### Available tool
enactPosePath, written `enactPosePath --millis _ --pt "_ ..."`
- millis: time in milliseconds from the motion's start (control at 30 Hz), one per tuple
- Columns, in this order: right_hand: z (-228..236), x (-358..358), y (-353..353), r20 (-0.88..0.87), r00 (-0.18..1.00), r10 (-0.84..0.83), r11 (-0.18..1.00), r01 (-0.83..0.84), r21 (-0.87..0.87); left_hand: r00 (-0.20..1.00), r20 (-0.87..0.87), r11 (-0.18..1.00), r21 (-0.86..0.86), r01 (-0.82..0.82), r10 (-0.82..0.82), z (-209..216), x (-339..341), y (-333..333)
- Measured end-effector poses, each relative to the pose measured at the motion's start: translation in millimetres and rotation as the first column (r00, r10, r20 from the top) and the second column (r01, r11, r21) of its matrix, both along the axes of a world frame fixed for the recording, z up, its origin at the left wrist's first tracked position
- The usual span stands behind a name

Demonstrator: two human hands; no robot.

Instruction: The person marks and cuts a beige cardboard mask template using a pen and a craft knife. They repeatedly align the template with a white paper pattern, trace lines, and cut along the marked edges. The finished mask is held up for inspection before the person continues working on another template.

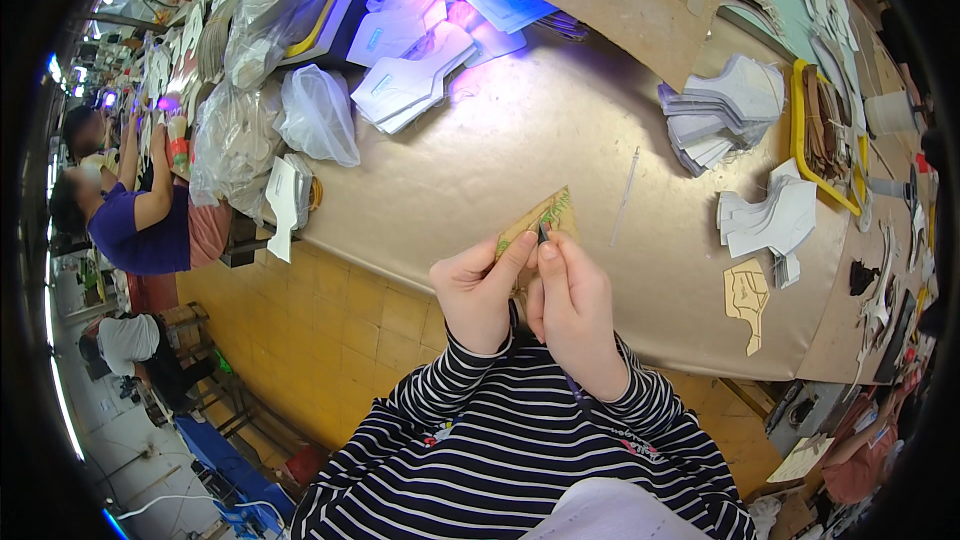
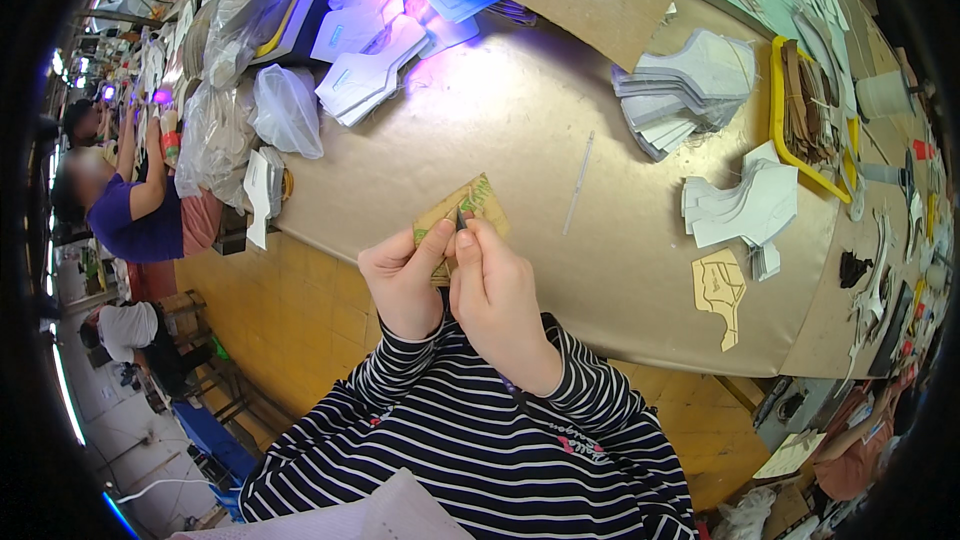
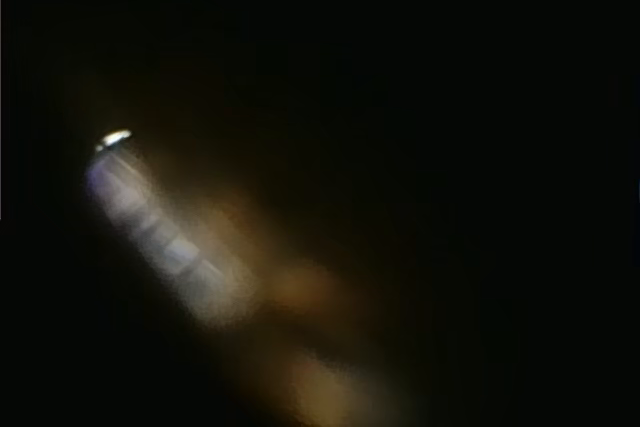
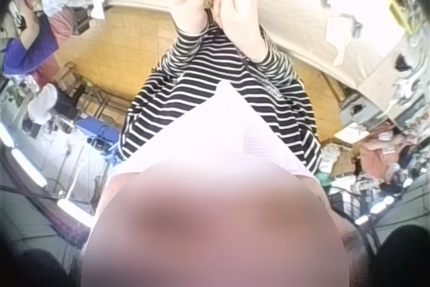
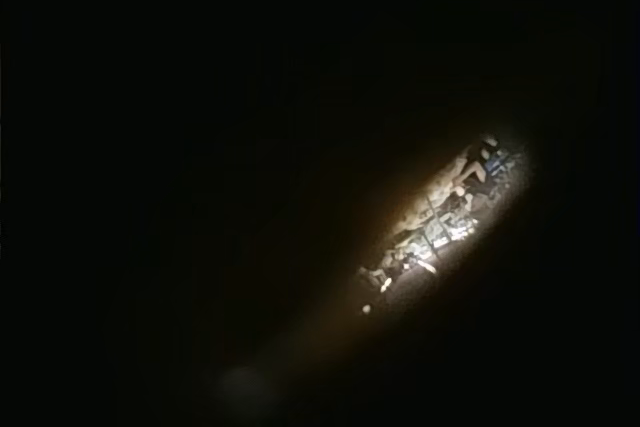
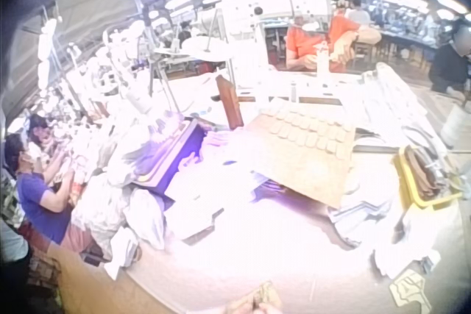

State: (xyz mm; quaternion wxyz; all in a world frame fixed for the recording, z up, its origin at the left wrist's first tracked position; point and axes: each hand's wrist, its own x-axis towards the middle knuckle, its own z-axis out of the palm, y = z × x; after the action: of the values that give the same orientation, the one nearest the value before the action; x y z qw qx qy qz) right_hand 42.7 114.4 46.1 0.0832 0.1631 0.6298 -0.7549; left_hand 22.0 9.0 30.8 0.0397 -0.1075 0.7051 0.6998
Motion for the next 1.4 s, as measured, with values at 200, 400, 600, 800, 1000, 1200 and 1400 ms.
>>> enactPosePath --millis 200,400,600,800,1000,1200,1400 --pt "7 -4 23 0.042 0.987 0.154 0.972 -0.144 -0.187 0.995 0.084 0.985 0.167 0.033 -0.048 2 -7 -4" --pt "10 -14 35 0.037 0.959 0.281 0.952 -0.273 -0.141 0.978 0.092 0.884 0.450 0.129 -0.189 -1 -16 -12" --pt "11 -19 43 0.113 0.918 0.379 0.914 -0.353 -0.202 0.957 0.111 0.910 0.357 0.212 -0.267 -4 -20 -20" --pt "11 -13 34 0.108 0.954 0.279 0.947 -0.255 -0.197 0.987 0.106 0.960 0.264 0.090 -0.122 -2 -11 -10" --pt "4 -6 15 -0.007 0.993 0.118 0.993 -0.118 -0.019 0.999 0.040 0.978 0.207 -0.021 0.012 -4 -3 2" --pt "3 -5 13 0.000 0.995 0.105 0.994 -0.105 -0.043 0.997 -0.060 0.999 0.034 -0.041 0.043 0 2 6" --pt "1 -3 1 -0.018 1.000 0.003 0.999 -0.004 -0.031 0.989 -0.120 0.996 -0.013 -0.085 0.083 -4 2 10"
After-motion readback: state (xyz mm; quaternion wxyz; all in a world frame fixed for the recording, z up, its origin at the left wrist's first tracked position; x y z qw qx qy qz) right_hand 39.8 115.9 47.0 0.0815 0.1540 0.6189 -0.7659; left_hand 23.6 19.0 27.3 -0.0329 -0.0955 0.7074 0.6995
